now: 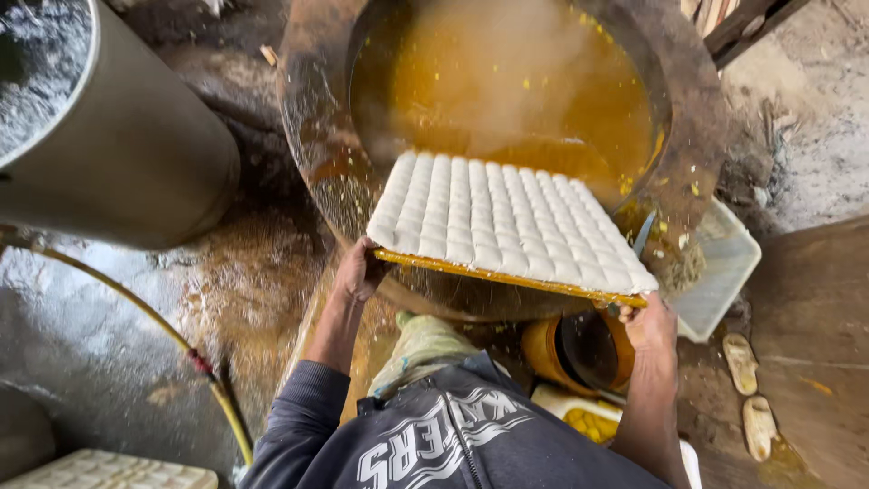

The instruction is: The person uses a knife to cut a white, grid-patterned block of food into small cubes, which fall into a large pot of yellow liquid. The person then lifts the wooden frame and places it aside before repeating the process with another block.

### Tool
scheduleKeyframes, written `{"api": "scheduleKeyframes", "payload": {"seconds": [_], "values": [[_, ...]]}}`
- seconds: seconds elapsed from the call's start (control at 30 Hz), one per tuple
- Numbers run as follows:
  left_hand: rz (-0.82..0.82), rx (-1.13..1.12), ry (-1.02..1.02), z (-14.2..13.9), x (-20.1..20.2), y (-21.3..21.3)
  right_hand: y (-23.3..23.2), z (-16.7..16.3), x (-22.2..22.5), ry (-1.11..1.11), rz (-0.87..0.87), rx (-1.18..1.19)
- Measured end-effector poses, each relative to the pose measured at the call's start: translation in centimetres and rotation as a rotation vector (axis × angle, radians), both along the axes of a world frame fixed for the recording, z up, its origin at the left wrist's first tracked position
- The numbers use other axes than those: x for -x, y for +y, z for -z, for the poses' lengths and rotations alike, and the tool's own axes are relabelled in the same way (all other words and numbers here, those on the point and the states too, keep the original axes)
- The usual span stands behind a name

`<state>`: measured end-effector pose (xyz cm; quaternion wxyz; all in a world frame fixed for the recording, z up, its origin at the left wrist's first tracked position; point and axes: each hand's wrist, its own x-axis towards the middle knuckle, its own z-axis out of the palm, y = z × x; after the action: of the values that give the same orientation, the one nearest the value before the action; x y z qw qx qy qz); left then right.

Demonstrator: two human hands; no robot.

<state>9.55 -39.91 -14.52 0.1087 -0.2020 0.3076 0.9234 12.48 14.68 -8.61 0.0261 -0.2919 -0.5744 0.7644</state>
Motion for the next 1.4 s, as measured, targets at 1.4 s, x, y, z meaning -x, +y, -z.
{"api": "scheduleKeyframes", "payload": {"seconds": [1.4], "values": [[0.001,0.096,-0.259,-3.2,26.6,-1.5,-8.7,-3.6,33.0,-0.379,-0.062,-0.010]]}}
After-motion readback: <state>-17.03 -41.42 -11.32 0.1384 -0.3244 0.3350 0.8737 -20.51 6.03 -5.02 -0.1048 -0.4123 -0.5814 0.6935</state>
